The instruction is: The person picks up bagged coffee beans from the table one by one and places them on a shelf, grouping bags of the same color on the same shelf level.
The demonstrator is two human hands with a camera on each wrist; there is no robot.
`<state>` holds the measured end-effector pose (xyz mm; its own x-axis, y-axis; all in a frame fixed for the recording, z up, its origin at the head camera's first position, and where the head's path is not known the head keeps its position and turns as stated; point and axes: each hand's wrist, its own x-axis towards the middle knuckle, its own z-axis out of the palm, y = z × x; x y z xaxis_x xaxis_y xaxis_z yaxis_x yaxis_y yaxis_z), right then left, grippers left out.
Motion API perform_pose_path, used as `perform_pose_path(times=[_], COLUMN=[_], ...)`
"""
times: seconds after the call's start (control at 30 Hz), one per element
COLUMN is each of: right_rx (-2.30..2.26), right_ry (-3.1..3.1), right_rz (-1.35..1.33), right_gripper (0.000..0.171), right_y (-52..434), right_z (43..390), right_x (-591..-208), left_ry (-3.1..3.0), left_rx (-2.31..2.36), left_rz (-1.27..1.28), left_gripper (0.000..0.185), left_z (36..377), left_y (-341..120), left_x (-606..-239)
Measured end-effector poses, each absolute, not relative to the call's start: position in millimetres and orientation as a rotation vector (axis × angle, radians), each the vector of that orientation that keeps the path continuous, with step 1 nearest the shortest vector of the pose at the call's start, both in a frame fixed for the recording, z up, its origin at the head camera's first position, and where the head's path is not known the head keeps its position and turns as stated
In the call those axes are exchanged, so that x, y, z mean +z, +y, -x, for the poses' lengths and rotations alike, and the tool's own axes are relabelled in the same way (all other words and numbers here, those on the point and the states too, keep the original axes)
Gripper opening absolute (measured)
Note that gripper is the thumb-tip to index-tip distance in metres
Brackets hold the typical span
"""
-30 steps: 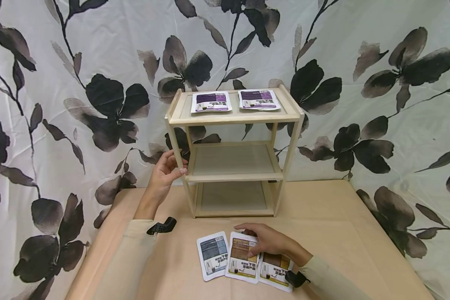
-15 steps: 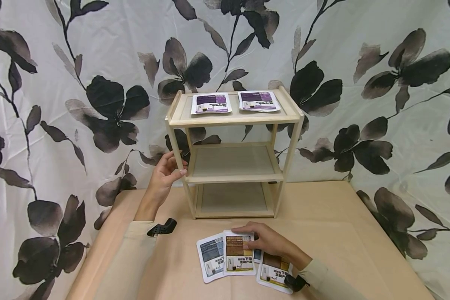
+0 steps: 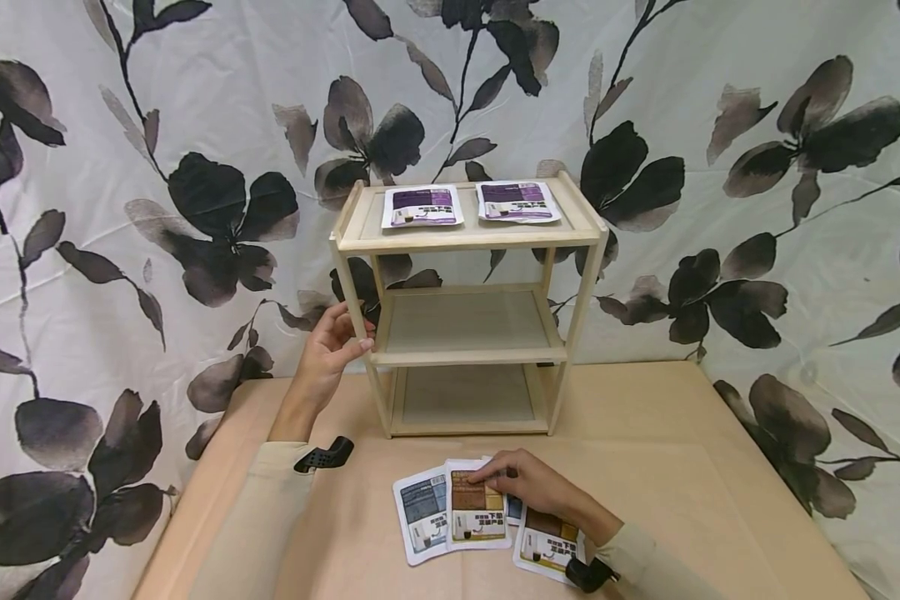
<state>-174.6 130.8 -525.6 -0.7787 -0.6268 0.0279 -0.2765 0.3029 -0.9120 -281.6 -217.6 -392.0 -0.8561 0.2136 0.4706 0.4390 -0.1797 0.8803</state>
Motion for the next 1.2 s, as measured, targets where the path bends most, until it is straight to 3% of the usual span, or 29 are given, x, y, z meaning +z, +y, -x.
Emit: perform_pose_path(times=[0.47, 0.83, 1.2], right_rx=[-1.473, -1.419, -1.414], right_ry=[2.185, 2.218, 2.236], right_rz=[0.820, 0.767, 0.714], right_gripper=[0.028, 0.042, 0.045], right_y=[124, 120, 122], right_z=[168, 163, 162], right_x=[-531, -525, -523], left_ry=[-1.903, -1.899, -1.890], left_rx=[-2.170, -2.178, -2.182], left_rz=[0.766, 0.766, 0.761], left_gripper=[0.061, 0.060, 0.061], left_z=[279, 277, 277], left_y=[-216, -216, -216], left_x=[-392, -391, -390])
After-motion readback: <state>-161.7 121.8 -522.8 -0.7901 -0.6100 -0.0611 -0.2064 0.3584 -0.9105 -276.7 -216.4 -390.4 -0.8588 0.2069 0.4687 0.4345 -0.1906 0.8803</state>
